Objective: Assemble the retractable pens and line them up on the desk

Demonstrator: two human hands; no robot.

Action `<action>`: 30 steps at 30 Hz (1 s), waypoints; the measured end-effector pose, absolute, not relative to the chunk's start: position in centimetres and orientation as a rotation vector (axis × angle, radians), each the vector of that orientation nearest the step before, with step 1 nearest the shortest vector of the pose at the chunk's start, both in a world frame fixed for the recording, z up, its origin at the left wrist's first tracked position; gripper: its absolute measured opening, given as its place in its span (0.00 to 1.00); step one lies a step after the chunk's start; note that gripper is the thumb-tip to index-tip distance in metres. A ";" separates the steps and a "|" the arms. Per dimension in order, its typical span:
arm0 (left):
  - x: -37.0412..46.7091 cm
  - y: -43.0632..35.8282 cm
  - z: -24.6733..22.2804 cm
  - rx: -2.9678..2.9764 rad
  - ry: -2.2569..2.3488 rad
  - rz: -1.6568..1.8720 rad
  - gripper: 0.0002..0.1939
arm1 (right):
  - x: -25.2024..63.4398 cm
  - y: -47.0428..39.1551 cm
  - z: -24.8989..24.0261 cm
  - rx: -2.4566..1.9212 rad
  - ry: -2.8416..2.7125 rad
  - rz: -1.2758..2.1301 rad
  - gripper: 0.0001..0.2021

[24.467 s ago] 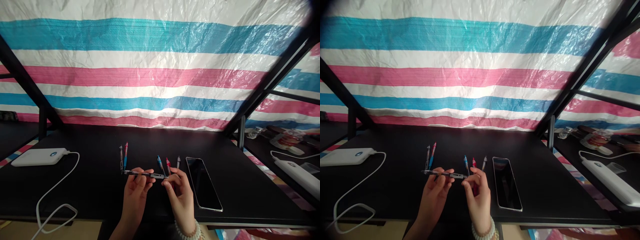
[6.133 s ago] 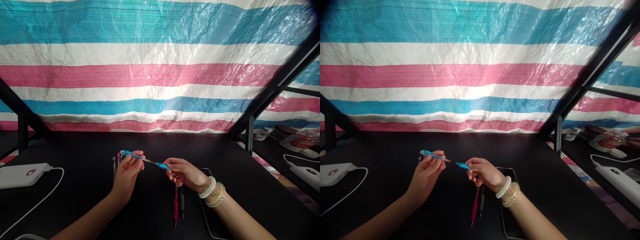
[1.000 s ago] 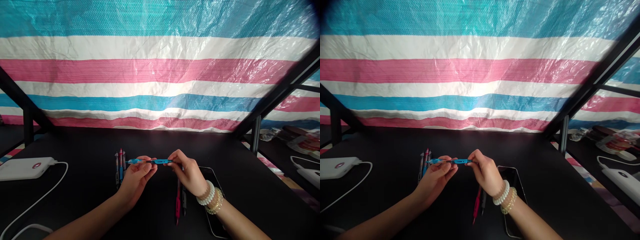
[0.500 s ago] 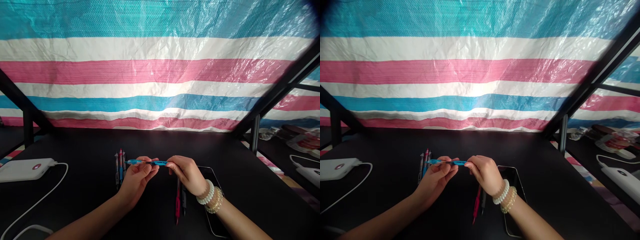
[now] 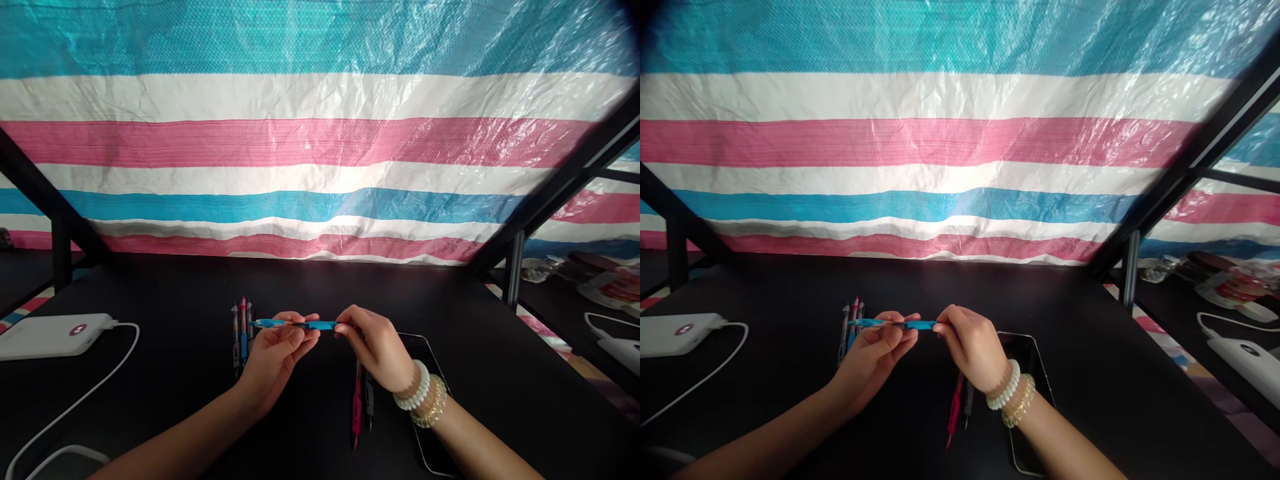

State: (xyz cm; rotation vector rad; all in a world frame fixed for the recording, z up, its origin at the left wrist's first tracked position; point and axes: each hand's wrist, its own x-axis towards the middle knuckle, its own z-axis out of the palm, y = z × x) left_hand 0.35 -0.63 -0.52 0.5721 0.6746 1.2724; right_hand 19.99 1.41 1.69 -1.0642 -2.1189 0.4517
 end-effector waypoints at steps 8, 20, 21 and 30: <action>0.5 -1.0 -0.3 0.617 0.653 1.259 0.05 | 19.9 1.5 1.5 -1.051 -2.132 0.631 0.19; 0.2 -0.7 -0.2 0.502 0.679 1.282 0.05 | 19.9 1.3 1.2 -0.938 -2.016 0.618 0.04; 0.3 -0.7 -0.2 0.494 0.680 1.279 0.06 | 19.9 1.3 1.2 -0.925 -2.034 0.600 0.04; 0.5 -0.8 -0.3 0.560 0.701 1.304 0.05 | 19.9 1.1 1.7 -0.987 -2.090 0.428 0.04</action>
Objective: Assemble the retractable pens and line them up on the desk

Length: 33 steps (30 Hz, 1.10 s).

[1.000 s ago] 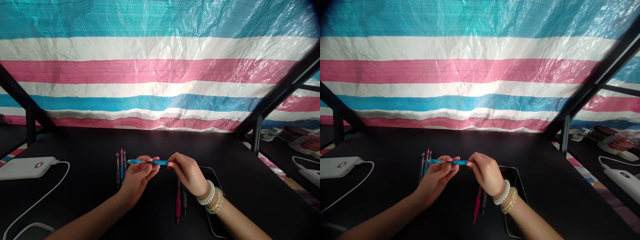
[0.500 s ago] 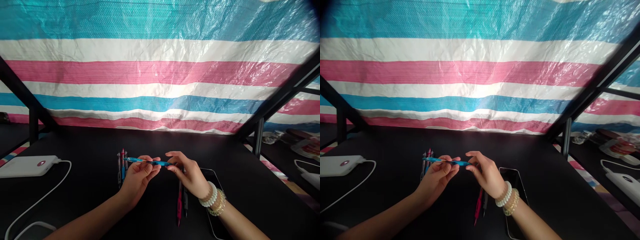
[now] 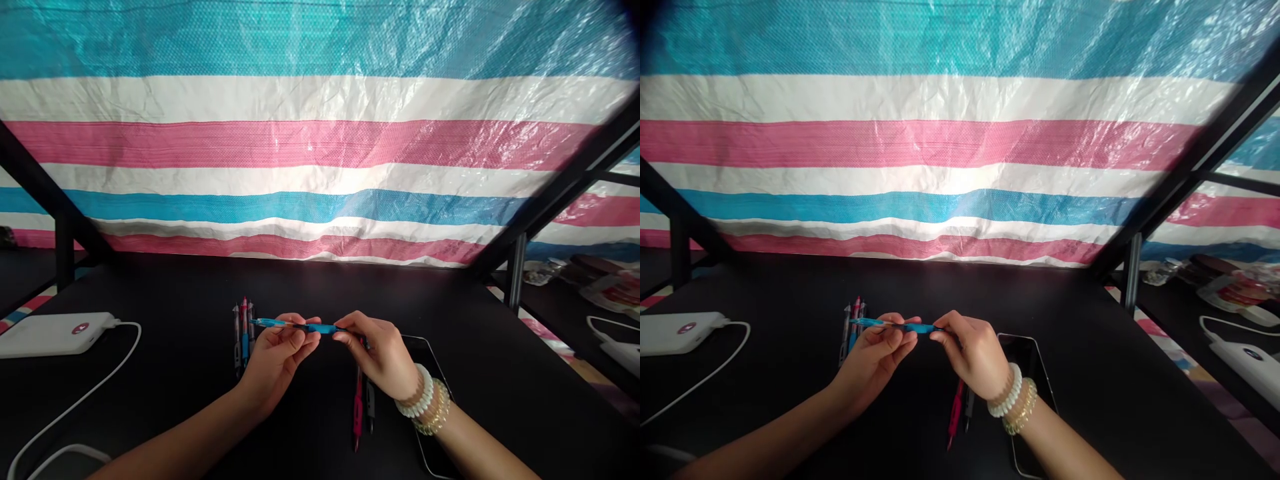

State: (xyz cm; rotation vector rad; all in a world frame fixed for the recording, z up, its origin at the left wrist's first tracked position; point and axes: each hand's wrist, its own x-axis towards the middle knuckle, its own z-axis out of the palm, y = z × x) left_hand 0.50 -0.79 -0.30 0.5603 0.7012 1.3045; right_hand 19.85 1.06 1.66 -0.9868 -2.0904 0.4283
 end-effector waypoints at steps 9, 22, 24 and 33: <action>0.5 -0.7 -0.6 0.497 0.714 1.297 0.06 | 19.8 1.0 1.7 -0.950 -2.156 0.426 0.08; 0.5 -0.7 -0.8 0.477 0.704 1.268 0.05 | 20.0 1.0 1.9 -1.019 -2.234 0.323 0.09; 0.5 -0.7 -0.8 0.498 0.708 1.277 0.04 | 20.0 1.0 2.0 -1.031 -2.276 0.313 0.14; 0.5 -0.7 -0.7 0.464 0.724 1.276 0.07 | 19.9 1.1 1.9 -1.033 -2.271 0.309 0.09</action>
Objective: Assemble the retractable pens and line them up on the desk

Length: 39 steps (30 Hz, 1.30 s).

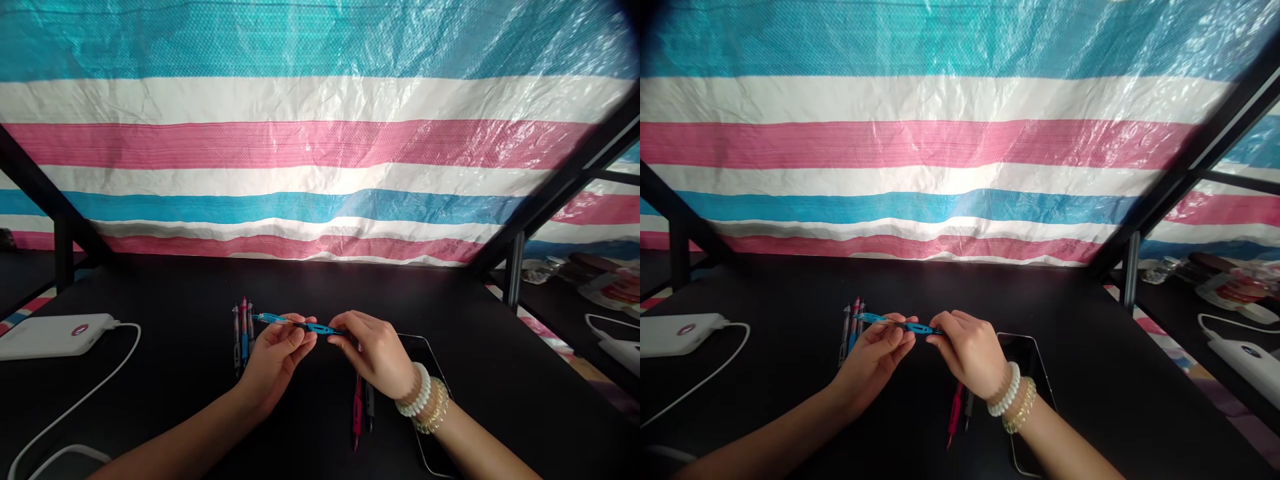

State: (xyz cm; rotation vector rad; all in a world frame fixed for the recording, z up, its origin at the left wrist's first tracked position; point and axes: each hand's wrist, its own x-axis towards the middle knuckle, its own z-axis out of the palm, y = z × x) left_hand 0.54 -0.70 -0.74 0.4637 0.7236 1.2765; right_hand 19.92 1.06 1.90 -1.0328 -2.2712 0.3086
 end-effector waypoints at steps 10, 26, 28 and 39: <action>0.5 -0.7 -1.1 0.492 0.738 1.276 0.07 | 19.7 1.0 1.8 -1.070 -2.345 0.257 0.19; 0.4 -0.7 -1.7 0.555 0.750 1.273 0.05 | 19.6 1.0 1.7 -1.074 -2.417 0.327 0.21; 0.4 -0.8 -1.7 0.559 0.756 1.275 0.05 | 19.6 1.0 1.7 -1.081 -2.417 0.426 0.21; 0.5 -1.0 -1.1 0.757 0.772 1.266 0.06 | 19.9 1.2 2.1 -1.082 -2.290 0.828 0.24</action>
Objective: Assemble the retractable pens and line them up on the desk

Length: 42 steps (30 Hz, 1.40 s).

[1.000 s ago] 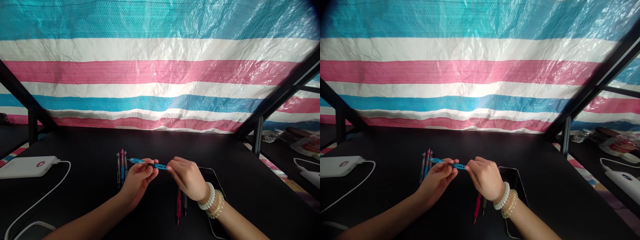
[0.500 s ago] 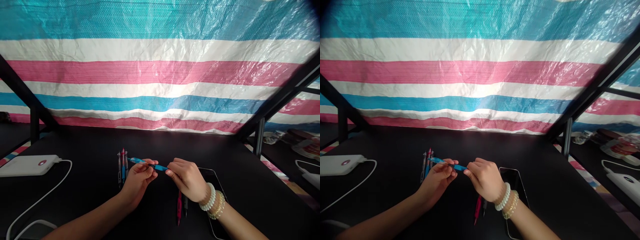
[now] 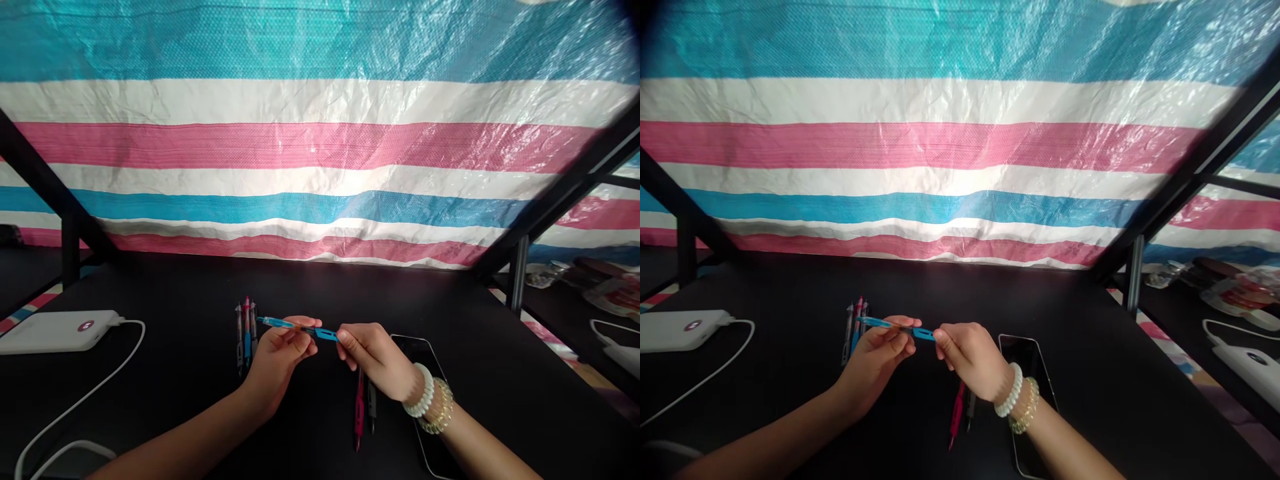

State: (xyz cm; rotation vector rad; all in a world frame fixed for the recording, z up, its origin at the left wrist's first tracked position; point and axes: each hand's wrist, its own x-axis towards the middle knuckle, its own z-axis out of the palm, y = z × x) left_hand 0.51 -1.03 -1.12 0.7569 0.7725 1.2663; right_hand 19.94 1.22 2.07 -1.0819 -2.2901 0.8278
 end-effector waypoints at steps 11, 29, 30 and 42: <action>0.6 -0.9 -0.9 0.586 0.829 1.295 0.09 | 19.6 1.1 1.8 -0.975 -2.359 0.218 0.10; 0.7 -0.7 -0.5 0.560 0.860 1.343 0.10 | 19.7 0.9 1.8 -0.858 -2.463 -0.014 0.18; 0.7 -0.7 -0.5 0.563 0.867 1.346 0.10 | 19.6 0.8 1.8 -0.869 -2.468 0.003 0.19; 0.2 -0.9 -0.4 0.734 0.945 1.351 0.09 | 19.6 0.4 2.3 -0.977 -2.467 0.249 0.19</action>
